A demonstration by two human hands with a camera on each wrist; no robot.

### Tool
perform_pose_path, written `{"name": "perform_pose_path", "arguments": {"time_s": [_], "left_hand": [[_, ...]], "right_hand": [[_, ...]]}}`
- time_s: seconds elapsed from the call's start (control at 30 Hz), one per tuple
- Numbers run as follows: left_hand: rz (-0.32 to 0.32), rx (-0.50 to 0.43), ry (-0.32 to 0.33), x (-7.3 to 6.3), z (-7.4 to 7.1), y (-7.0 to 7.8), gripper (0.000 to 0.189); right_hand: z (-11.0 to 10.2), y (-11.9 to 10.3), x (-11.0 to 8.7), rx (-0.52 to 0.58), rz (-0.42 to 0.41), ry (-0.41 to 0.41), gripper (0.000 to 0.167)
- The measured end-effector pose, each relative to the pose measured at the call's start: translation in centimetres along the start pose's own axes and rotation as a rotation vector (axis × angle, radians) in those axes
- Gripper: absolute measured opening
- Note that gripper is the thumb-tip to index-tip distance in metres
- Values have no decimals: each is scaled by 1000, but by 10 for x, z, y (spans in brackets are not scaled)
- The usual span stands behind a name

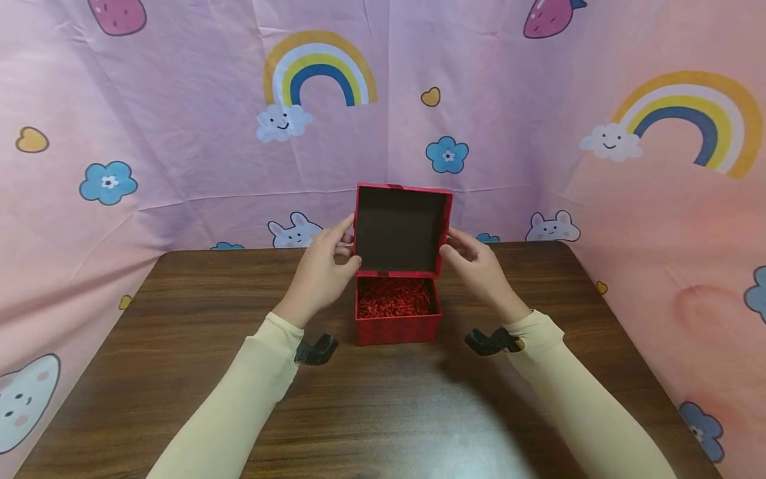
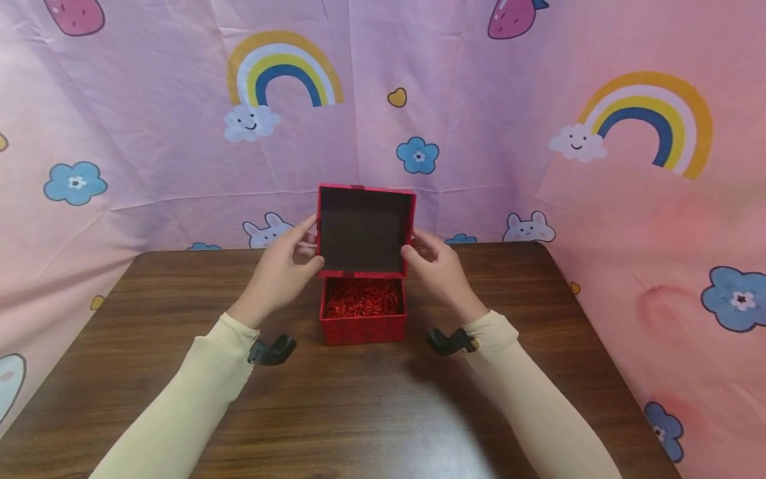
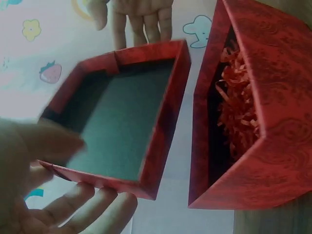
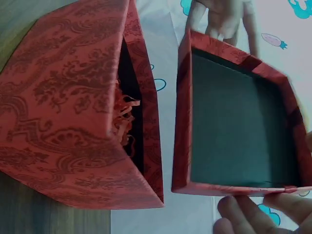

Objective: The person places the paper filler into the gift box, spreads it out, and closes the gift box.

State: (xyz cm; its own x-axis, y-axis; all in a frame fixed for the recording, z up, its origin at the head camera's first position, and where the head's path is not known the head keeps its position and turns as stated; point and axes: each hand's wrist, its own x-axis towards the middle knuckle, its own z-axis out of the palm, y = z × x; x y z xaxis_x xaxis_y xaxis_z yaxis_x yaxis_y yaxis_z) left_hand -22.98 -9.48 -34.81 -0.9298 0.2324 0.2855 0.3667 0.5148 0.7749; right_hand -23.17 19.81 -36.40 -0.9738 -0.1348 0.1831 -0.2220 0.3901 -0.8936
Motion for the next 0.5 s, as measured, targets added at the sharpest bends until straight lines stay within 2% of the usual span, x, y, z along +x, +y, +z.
{"name": "perform_pose_path", "arguments": {"time_s": [0.17, 0.4, 0.5], "left_hand": [[56, -107, -18, -10, 4, -2, 80], [155, -140, -8, -18, 10, -20, 79], [183, -233, -14, -19, 11, -26, 73]], "right_hand": [[-2, 5, -5, 98, -97, 2, 53], [-5, 18, -9, 207, -270, -62, 54], [-3, 24, -9, 281, -328, -94, 60]]}}
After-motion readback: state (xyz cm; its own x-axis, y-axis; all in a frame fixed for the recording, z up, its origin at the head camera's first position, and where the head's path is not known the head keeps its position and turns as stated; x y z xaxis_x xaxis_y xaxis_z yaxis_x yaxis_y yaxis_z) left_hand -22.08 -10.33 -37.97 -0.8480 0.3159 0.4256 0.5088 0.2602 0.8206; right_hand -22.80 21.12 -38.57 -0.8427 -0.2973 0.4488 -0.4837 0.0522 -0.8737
